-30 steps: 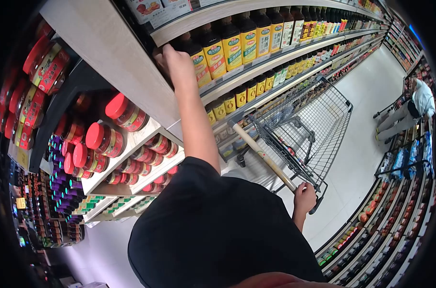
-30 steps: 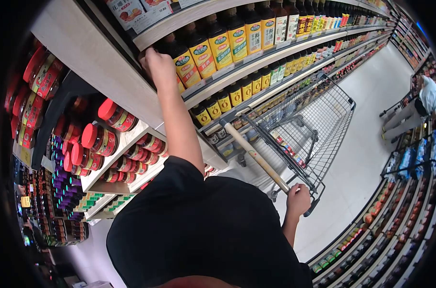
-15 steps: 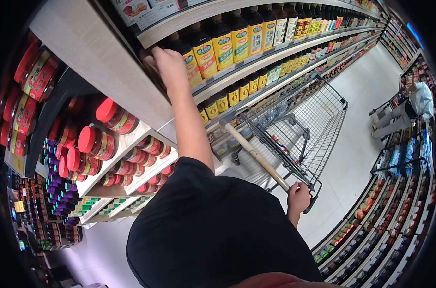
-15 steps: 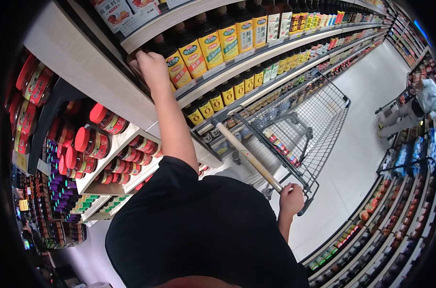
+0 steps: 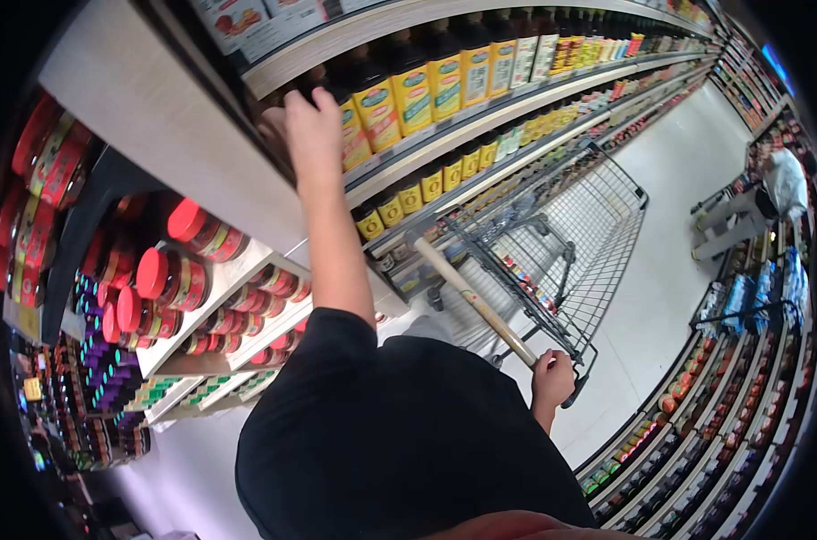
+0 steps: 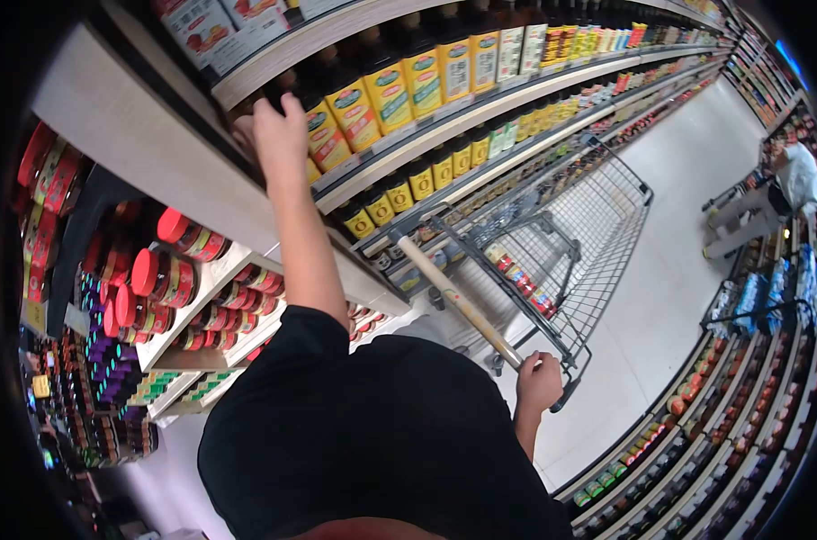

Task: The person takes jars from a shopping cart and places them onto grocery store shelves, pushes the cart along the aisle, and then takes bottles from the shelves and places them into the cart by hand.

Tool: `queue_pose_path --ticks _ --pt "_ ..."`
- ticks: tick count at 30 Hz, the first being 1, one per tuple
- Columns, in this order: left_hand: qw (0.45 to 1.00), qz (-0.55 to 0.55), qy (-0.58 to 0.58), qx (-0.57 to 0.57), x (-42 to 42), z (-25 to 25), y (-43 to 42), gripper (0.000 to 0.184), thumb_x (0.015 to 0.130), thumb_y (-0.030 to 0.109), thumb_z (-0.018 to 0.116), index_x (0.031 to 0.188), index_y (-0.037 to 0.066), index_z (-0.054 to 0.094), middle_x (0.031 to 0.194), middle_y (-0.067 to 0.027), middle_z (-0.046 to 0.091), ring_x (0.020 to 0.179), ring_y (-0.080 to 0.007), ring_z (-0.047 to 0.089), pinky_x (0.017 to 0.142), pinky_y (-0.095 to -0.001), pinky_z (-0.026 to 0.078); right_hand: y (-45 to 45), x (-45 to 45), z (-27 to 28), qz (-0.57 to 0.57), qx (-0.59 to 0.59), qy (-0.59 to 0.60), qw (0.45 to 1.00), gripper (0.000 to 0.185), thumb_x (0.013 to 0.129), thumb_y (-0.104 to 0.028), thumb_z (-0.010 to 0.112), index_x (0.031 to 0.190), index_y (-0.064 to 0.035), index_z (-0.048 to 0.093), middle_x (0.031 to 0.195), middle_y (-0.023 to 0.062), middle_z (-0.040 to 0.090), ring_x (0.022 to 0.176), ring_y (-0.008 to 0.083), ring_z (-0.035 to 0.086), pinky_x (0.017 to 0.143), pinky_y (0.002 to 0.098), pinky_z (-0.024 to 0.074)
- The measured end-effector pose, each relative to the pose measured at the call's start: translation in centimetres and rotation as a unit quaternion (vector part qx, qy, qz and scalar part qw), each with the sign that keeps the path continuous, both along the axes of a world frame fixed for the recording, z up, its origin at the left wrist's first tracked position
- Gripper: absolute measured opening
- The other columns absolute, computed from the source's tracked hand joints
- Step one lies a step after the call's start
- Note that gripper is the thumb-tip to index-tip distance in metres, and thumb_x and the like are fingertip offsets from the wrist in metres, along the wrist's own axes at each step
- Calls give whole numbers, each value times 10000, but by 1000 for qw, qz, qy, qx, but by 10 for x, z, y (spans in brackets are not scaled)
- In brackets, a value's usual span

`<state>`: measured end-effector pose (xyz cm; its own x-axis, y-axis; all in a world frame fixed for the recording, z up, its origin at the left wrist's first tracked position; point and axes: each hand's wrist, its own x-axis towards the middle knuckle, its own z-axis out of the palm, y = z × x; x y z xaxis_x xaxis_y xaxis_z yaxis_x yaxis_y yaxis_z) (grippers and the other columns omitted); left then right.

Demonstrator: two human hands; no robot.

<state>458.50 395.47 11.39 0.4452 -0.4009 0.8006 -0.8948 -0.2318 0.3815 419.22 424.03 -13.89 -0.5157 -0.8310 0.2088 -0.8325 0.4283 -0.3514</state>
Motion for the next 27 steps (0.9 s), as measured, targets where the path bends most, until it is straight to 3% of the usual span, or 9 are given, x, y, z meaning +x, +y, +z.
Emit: queue_pose_path --ticks 3,5,8,15,17,21,24,25,27 --pt "1000 -5 7 12 7 -3 -4 441 837 375 588 893 -58 655 963 -373 585 962 -499 575 905 -551 432 0 -4 -4 10 -52 70 996 148 851 -267 662 782 -136 658 727 52 645 594 270 634 515 418 468" --pt "998 -11 24 54 13 -3 -6 491 858 390 558 995 -75 638 998 -380 571 979 -506 562 923 -547 427 1 -2 3 -13 -25 10 1000 124 840 -249 664 797 -133 671 724 60 646 599 267 640 533 408 484" --pt "997 -64 34 6 15 -7 -10 511 885 371 567 1085 -97 625 1043 -398 564 1031 -531 523 966 -532 399 1 -2 6 -5 -33 -29 999 168 849 -256 645 781 -107 681 724 61 639 613 264 637 555 398 496" --pt "999 23 -29 39 -18 3 18 542 918 393 569 1265 -22 580 1147 -356 537 1133 -488 468 1013 -538 352 2 -1 7 -6 -20 -42 999 185 856 -264 635 799 -97 689 742 72 637 653 274 643 577 401 503" --pt "996 -21 -78 -46 -23 0 21 476 900 359 595 1199 -12 598 1080 -287 550 1114 -486 479 1007 -560 359 2 -2 5 -2 -25 -33 999 181 859 -265 633 806 -102 691 746 69 639 657 274 645 577 399 503" --pt "985 -74 -132 -81 -28 0 27 401 893 271 579 1219 39 605 1225 -211 581 1096 -408 539 1001 -511 383 2 -2 3 -11 -15 4 1000 156 871 -267 633 816 -127 674 755 61 643 646 270 642 562 403 489" --pt "986 -128 -40 -94 -39 -3 27 424 911 243 598 1287 49 579 1320 -279 528 1150 -396 579 966 -473 459 2 -1 -3 -17 6 -20 1000 173 886 -288 630 825 -130 662 756 58 632 644 271 636 560 410 477" --pt "988 -142 43 -51 -43 -2 29 444 920 274 589 1315 72 565 1352 -308 486 1084 -434 612 936 -473 494 3 -2 -3 -12 3 -21 1000 181 891 -294 627 823 -129 659 755 57 628 645 271 634 560 412 472" --pt "990 -115 72 26 -47 8 36 459 935 328 558 1342 116 553 1384 -333 438 1076 -481 605 897 -495 517 3 -1 -1 -9 1 -26 1000 184 897 -290 618 826 -126 661 747 51 618 642 265 626 561 412 463"
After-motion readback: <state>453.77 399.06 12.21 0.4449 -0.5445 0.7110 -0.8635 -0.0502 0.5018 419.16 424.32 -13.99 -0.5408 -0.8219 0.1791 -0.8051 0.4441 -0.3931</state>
